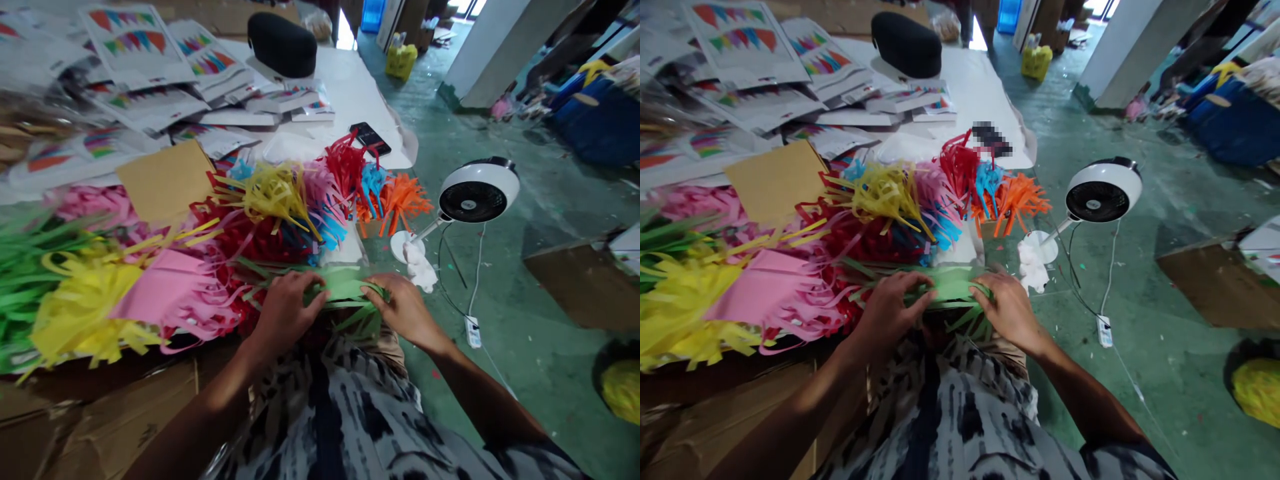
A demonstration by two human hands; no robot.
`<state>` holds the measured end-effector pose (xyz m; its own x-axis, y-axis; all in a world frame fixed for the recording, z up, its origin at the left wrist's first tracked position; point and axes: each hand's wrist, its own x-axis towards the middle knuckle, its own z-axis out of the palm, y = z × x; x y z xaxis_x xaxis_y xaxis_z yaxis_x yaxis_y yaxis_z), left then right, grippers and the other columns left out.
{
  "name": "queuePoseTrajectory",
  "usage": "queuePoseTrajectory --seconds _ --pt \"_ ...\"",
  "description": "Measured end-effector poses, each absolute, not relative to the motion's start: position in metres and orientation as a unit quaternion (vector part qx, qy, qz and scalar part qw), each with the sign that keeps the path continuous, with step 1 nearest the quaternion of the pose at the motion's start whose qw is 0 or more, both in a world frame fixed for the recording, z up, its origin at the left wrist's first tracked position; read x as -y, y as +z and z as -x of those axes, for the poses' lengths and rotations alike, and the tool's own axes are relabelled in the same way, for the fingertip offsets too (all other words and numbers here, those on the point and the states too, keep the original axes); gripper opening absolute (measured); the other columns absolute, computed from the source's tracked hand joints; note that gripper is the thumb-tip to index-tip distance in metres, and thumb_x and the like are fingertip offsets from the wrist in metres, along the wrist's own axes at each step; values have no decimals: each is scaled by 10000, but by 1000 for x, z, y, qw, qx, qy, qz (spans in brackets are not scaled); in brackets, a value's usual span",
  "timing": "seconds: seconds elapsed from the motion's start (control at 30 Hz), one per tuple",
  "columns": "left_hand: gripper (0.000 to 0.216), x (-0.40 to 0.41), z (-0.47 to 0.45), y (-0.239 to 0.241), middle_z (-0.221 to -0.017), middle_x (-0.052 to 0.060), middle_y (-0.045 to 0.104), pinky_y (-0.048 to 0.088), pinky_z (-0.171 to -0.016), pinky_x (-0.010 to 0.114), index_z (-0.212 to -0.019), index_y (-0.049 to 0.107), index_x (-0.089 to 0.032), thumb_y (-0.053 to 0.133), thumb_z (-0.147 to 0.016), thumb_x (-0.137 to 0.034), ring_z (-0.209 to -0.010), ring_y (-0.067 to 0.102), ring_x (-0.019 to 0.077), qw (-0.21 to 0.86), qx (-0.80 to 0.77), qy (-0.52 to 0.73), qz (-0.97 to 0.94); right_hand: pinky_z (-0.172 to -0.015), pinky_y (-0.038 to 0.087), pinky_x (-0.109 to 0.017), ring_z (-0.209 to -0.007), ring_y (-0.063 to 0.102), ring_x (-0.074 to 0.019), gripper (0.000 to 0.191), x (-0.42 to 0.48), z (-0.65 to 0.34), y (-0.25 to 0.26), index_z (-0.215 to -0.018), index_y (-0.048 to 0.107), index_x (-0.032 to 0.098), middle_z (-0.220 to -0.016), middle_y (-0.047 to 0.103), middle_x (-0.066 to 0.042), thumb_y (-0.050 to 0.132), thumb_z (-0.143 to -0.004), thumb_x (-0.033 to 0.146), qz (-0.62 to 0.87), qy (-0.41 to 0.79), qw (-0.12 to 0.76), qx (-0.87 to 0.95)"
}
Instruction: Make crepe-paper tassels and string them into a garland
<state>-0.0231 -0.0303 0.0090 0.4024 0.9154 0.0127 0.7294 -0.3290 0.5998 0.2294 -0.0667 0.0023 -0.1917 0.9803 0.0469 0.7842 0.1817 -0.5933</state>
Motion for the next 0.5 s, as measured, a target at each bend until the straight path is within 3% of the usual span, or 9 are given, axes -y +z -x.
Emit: queuePoseTrajectory --seconds 0.17,0.33,0.5 --pt "150 29 16 3 -893 47 724 437 -834 358 -963 716 -233 610 -980 -339 -907 673 242 205 -576 156 -776 -833 503 -358 -985 712 -276 287 65 -225 -6 -1109 694 215 -1092 765 -93 518 -1052 434 657 204 220 692" --pt "160 22 1 10 -753 58 701 424 -721 338 -1006 687 -214 564 -987 -315 -776 692 254 86 -591 95 -797 -777 489 -327 -996 688 -270 207 64 -213 -5 -1082 677 218 -1129 739 -104 524 -1031 347 687 129 179 692" --pt "250 15 1 11 -815 46 749 424 -734 340 -1150 646 -222 594 -988 -406 -801 720 256 137 -576 107 -799 -714 462 -329 -947 684 -270 143 64 -208 -5 -1069 664 224 -1091 749 -89 575 -969 276 708 111 141 683"
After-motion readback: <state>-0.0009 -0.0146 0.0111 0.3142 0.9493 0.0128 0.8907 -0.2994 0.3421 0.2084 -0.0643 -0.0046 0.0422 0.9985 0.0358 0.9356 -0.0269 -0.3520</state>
